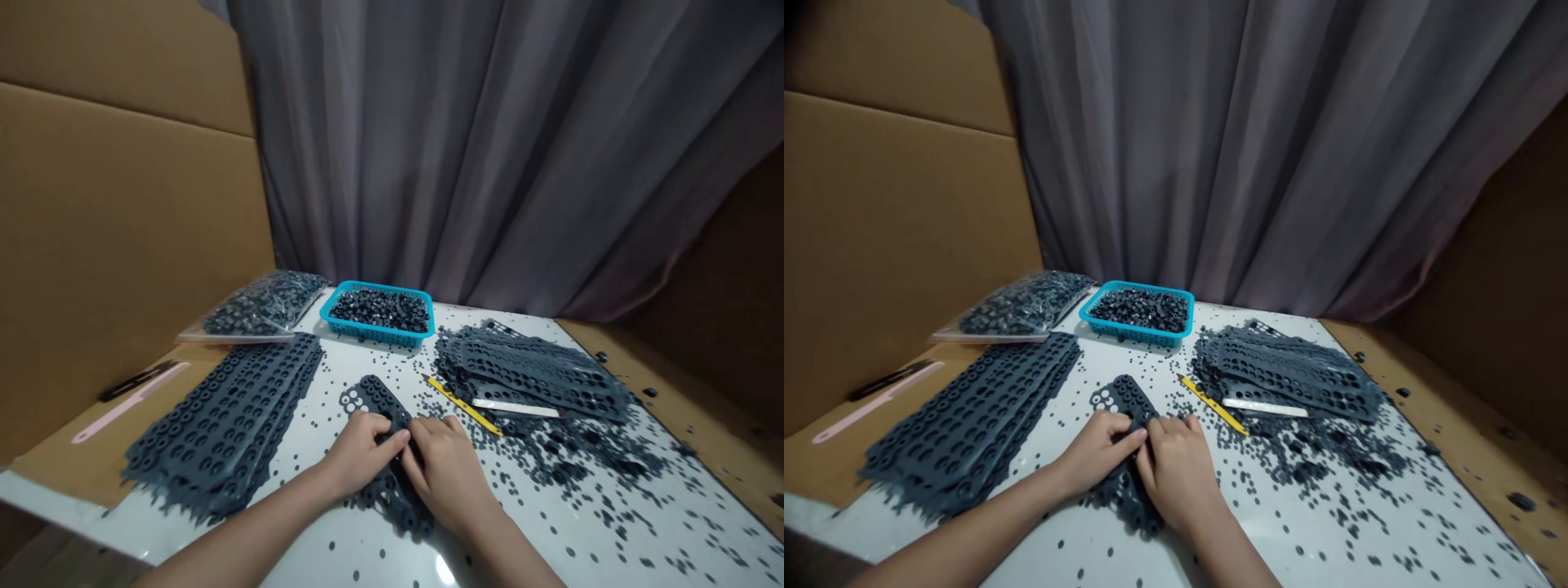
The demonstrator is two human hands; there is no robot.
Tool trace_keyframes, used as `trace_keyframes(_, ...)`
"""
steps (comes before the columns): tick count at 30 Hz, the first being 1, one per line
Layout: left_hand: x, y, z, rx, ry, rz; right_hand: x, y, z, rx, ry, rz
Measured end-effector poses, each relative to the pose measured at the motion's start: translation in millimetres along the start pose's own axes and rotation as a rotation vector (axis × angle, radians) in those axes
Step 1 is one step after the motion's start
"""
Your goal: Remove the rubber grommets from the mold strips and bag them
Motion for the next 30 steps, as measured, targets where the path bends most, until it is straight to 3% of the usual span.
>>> trace_keyframes(4,0.9,2,0,-0.001,-0.054,0.048,-9,0,-1,-0.016,0.137,-0.027)
trace_keyframes(9,-6.9,1,6,0.094,-0.378,0.056,-14,2,-8,-0.093,0.526,-0.095)
trace_keyframes(13,-19.6,5,12,0.231,-0.773,0.047,-25,5,-17,-0.316,1.033,-0.231)
trace_keyframes(17,-28.5,7,11,0.298,-0.932,0.042,-36,5,-20,-0.512,1.416,-0.376)
trace_keyframes(22,-30.0,6,16,0.361,-1.064,0.032,-40,4,-19,-0.594,1.605,-0.435)
trace_keyframes(30,-29.4,3,20,0.413,-1.110,0.100,-43,2,-20,-0.637,1.697,-0.427)
Point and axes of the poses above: each hand's wrist, its own y-axis towards the middle knuckle, its own x-axis out of the back of the hand, z = x × y, the point moved 5 cm from there along y, towards the middle knuckle, and after that the axes turned 5 degrees about x, right-handed, at the moved point
